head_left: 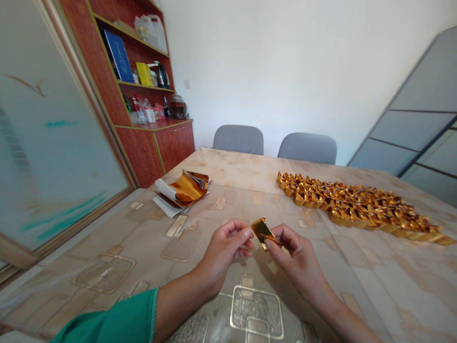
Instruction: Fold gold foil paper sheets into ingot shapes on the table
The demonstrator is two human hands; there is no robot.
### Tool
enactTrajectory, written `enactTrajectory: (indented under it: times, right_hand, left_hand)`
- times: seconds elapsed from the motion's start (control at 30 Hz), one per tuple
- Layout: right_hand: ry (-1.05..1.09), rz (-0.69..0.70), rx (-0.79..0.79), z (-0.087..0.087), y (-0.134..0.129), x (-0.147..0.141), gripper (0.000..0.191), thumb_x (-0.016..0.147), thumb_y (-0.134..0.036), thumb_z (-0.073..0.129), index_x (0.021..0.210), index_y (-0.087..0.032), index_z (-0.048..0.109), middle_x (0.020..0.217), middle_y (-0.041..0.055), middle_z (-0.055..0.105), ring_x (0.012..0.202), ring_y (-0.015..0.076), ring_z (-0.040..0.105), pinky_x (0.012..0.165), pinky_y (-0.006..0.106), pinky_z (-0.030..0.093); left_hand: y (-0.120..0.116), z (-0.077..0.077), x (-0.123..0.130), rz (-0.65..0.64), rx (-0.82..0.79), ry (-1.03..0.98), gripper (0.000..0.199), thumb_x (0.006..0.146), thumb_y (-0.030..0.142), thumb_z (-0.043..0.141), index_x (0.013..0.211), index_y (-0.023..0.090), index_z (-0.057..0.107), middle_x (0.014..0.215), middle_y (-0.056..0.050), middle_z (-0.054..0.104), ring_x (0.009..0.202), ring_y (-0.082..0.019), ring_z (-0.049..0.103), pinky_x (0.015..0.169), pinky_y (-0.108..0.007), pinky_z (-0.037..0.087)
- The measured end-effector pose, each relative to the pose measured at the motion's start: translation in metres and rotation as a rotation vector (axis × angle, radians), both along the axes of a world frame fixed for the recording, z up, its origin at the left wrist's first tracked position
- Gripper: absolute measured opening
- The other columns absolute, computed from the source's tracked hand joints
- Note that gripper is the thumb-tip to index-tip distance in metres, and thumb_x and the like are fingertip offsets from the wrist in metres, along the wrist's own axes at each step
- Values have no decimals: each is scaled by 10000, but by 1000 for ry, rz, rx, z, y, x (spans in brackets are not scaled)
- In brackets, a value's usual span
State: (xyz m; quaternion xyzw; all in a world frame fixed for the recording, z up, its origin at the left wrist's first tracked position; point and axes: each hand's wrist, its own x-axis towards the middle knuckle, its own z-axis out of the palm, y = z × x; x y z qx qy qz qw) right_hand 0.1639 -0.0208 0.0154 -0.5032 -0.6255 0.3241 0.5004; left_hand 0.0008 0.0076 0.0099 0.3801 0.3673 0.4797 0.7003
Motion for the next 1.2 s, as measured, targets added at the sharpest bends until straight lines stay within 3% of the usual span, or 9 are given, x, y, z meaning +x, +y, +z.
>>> enactTrajectory:
  times: [0.37,0.47,0.57,0.63,0.8,0.93,1.2]
  right_hand:
    - [60,51,-22,1,-4,-10,192,854,-335,638,741,-206,553,684,-19,547,650,153,493,624,283,387]
    - [266,191,-120,1,-7,-8,263,891,-463,599,834,-206,611,780,6,577,752,176,525,694,304,414]
    - [518,325,-298,1,-6,-5,478,934,-616,437,926,-205,680,888,54,632,851,211,553,770,353,424]
    - [589,339,-394,0,-6,-3,481,893,-637,511,917,-202,715,893,67,663,846,215,562,773,355,419]
    - [654,317,-514,-1,-5,1,366,721,-527,791,872,-196,744,829,44,673,764,179,552,714,301,414]
    - [748,353,-559,-4,-5,5,281,750,-430,803,867,-185,729,771,10,625,664,119,488,634,240,400]
    - [861,633,-613,-8,-3,8,219,847,-366,724,829,-155,667,458,-104,374,425,57,236,435,175,286]
  left_hand:
    - [-3,-6,2,-64,-58,-73,332,638,339,875,785,138,656,676,7,631,576,-72,535,568,-198,416]
    - [-1,-3,0,-101,-94,-134,349,618,330,891,791,146,650,713,15,627,587,-60,520,567,-187,385]
    - [1,2,-3,-167,-128,-174,363,594,315,905,788,155,644,729,23,627,608,-58,522,549,-174,334]
    - [1,5,-4,-240,-140,-162,370,587,324,907,794,152,654,731,13,637,625,-70,540,556,-177,324]
    - [0,6,-6,-363,-150,-145,366,626,331,888,867,132,698,703,17,589,584,-54,465,556,-176,312]
    - [0,5,-9,-451,-186,-187,319,676,313,855,891,129,707,657,40,491,572,-58,410,576,-185,342]
    - [-4,11,-10,-569,-211,-253,213,738,304,790,867,148,723,687,11,520,652,-106,478,668,-235,410]
